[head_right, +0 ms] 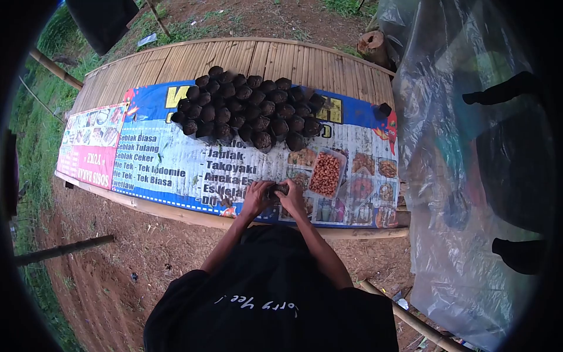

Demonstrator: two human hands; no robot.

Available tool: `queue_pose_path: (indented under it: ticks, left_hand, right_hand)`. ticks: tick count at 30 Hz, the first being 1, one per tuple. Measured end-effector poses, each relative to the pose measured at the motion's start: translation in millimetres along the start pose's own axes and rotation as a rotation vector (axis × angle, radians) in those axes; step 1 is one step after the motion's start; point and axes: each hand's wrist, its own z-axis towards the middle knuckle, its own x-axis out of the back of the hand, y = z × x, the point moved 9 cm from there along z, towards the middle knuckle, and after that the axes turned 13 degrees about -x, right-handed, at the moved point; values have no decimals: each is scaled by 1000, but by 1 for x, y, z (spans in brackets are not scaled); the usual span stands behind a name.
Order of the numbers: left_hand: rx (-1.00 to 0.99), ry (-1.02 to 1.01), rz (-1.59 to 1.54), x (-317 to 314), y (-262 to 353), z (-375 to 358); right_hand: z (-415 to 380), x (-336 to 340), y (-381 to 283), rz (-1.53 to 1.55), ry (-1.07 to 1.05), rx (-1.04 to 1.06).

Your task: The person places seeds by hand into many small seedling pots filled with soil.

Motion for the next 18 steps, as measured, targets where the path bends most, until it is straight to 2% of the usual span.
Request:
queue_pose_path:
  ticks: [6,12,16,18]
  left_hand:
    - [-6,2,17,2,0,2]
    - [-18,-19,40,0,-1,2]
    - [-83,-17,61,-2,-3,2]
    - [-136,-7,82,-5,-4,-2]
  right_hand:
    - [0,-2,-4,-40,53,35]
    - [1,-5,2,-52,20,-29]
    - [-5,-2,-1,-78,71,21]
    - [-10,5,-1,13,182,77]
